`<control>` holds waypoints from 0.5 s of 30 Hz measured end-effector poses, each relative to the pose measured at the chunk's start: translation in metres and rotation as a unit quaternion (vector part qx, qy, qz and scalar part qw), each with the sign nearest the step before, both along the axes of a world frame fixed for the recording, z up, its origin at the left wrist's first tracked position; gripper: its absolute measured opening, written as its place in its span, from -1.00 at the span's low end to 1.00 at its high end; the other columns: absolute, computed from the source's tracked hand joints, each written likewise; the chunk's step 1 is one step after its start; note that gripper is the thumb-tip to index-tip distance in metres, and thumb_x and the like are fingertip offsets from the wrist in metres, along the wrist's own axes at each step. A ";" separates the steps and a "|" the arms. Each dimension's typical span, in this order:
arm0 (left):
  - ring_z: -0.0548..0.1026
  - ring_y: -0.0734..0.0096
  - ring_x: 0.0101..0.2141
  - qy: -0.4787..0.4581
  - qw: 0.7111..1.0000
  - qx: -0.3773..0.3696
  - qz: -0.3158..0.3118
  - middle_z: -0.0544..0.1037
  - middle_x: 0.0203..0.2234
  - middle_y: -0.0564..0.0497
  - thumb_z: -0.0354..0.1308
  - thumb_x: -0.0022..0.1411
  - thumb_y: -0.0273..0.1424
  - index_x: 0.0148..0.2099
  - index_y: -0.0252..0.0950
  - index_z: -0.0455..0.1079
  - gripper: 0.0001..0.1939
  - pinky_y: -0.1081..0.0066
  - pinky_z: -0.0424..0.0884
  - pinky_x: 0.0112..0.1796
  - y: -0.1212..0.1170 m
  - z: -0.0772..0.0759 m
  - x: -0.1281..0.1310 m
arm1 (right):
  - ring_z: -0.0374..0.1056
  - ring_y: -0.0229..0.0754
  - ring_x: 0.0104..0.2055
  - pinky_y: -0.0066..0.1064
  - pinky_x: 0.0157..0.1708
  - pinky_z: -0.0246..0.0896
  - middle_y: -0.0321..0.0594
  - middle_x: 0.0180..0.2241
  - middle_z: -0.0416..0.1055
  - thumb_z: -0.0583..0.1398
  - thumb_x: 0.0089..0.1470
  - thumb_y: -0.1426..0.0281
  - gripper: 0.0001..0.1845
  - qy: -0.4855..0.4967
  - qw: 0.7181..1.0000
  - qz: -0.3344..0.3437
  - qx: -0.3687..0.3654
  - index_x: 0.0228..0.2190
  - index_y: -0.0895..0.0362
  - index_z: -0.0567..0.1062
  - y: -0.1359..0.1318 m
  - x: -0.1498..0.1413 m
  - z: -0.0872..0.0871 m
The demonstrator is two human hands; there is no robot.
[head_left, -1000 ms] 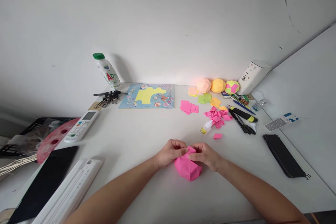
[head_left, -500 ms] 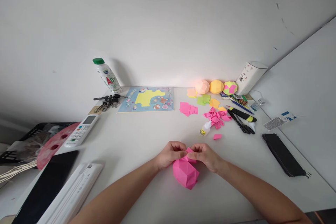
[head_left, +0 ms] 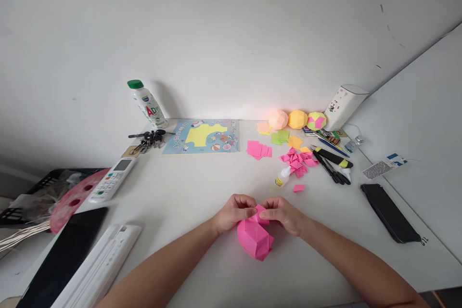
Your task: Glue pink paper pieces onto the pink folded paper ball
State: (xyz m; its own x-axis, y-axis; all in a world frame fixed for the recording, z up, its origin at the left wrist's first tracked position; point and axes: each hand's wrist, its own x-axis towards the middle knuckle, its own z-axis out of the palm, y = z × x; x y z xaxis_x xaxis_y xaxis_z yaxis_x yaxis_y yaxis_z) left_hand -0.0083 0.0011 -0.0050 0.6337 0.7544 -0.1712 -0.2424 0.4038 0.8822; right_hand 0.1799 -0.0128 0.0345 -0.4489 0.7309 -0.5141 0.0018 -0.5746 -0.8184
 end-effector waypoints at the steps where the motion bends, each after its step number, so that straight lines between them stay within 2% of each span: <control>1: 0.25 0.57 -0.59 0.002 1.000 0.002 -0.003 0.35 -0.63 0.07 0.29 -0.04 -0.26 -0.49 -0.40 0.42 -0.73 0.48 0.16 -0.52 0.000 0.000 0.000 | 0.14 -0.33 -0.50 -0.45 -0.47 -0.04 -0.38 -0.60 0.28 0.36 -0.27 0.30 -0.74 0.002 1.000 -0.003 0.003 -0.62 0.18 0.42 -0.001 0.000 0.000; 7: 0.29 0.56 -0.57 -0.004 1.000 -0.007 -0.006 0.41 -0.60 0.04 0.31 -0.03 -0.29 -0.44 -0.40 0.46 -0.76 0.49 0.19 -0.51 0.001 0.002 0.000 | 0.11 -0.33 -0.50 -0.45 -0.45 -0.03 -0.39 -0.60 0.22 0.33 -0.19 0.27 -0.74 -0.011 0.999 0.000 0.048 -0.60 0.17 0.41 -0.002 -0.003 -0.002; 9: 0.27 0.57 -0.59 -0.004 1.000 -0.014 -0.011 0.39 -0.62 0.06 0.32 -0.05 -0.30 -0.45 -0.40 0.46 -0.77 0.49 0.18 -0.53 0.002 0.004 0.000 | 0.15 -0.31 -0.47 -0.45 -0.43 0.00 -0.37 -0.56 0.27 0.32 -0.17 0.24 -0.74 -0.023 0.996 0.039 0.076 -0.54 0.16 0.44 0.000 0.000 0.004; 11: 0.25 0.59 -0.61 -0.004 1.000 -0.012 -0.023 0.36 -0.65 0.08 0.33 -0.07 -0.30 -0.50 -0.40 0.45 -0.76 0.50 0.16 -0.55 0.002 0.005 -0.001 | 0.21 -0.27 -0.42 -0.43 -0.41 0.05 -0.32 -0.47 0.36 0.32 -0.16 0.21 -0.72 -0.058 0.985 0.116 0.113 -0.43 0.13 0.48 0.001 0.011 0.015; 13: 0.24 0.59 -0.62 -0.005 0.999 -0.006 -0.040 0.34 -0.67 0.08 0.34 -0.09 -0.30 -0.54 -0.40 0.44 -0.75 0.50 0.14 -0.57 0.002 0.007 -0.001 | 0.27 -0.21 -0.39 -0.42 -0.42 0.06 -0.27 -0.41 0.42 0.32 -0.18 0.21 -0.72 -0.167 0.948 0.207 0.176 -0.40 0.11 0.51 0.001 0.029 0.028; 15: 0.26 0.57 -0.61 -0.005 0.998 -0.005 -0.057 0.35 -0.66 0.07 0.34 -0.11 -0.30 -0.54 -0.40 0.45 -0.75 0.50 0.14 -0.57 0.002 0.007 -0.001 | 0.27 -0.18 -0.46 -0.41 -0.48 0.01 -0.25 -0.50 0.43 0.30 -0.17 0.27 -0.83 -0.326 0.879 0.242 0.249 -0.51 0.11 0.50 0.003 0.051 0.040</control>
